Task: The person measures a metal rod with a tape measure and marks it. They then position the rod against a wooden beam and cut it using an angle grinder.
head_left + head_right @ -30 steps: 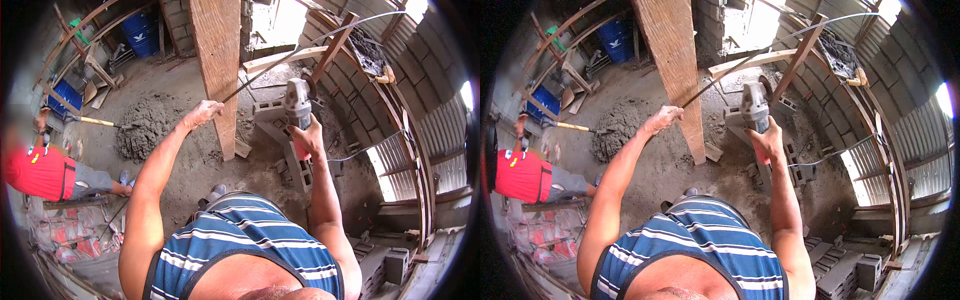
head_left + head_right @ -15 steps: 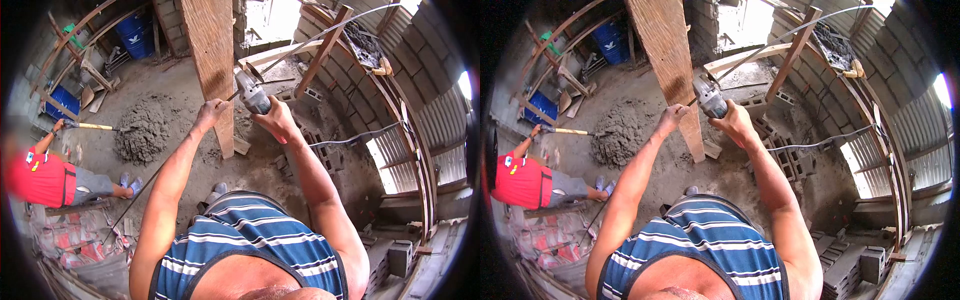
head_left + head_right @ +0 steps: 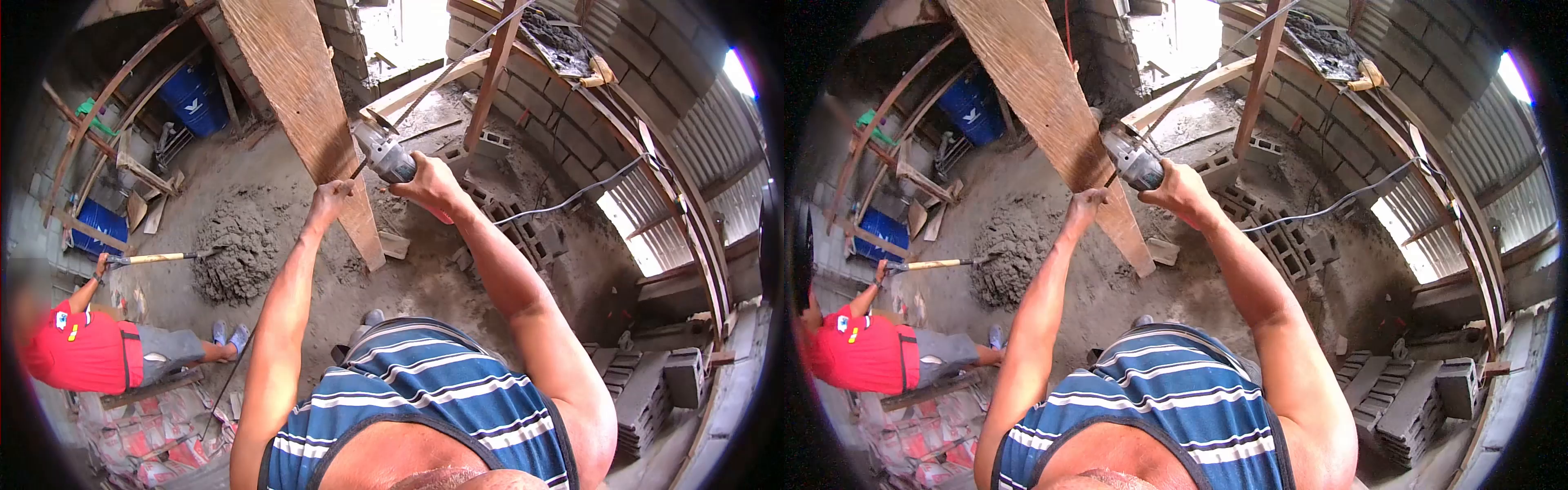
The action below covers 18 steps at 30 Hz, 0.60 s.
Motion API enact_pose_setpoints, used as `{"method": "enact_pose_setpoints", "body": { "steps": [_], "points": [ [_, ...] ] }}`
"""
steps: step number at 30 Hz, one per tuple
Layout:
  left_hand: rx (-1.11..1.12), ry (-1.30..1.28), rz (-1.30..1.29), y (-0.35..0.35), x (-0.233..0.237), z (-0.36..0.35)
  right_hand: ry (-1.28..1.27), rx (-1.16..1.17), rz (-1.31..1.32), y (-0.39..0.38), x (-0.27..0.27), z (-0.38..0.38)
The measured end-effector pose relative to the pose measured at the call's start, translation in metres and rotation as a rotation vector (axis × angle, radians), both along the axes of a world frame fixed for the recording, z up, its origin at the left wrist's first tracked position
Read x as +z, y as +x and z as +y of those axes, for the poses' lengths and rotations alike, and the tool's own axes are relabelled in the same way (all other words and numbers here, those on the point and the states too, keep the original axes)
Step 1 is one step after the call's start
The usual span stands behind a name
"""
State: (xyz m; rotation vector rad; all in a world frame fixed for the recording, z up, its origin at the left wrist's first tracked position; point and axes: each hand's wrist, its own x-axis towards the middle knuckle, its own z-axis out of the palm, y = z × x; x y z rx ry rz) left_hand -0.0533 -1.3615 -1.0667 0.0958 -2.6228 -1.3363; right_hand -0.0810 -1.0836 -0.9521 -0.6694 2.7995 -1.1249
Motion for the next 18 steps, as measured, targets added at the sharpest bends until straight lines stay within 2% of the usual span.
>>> {"method": "enact_pose_setpoints", "body": {
  "steps": [6,12,15,18],
  "points": [
    [-0.051,0.042,-0.038,0.003,0.005,0.001,0.003,0.022,0.007,-0.004,-0.003,0.000],
    [-0.038,0.084,0.084,-0.001,-0.003,-0.001,0.006,0.025,-0.007,-0.004,-0.004,0.001],
    [-0.021,0.052,0.070,-0.004,-0.005,-0.005,0.010,0.021,-0.029,-0.006,-0.005,-0.001],
    [-0.012,0.042,-0.050,-0.004,0.001,-0.004,-0.013,0.005,-0.017,-0.009,-0.009,-0.002]
  ]
}}
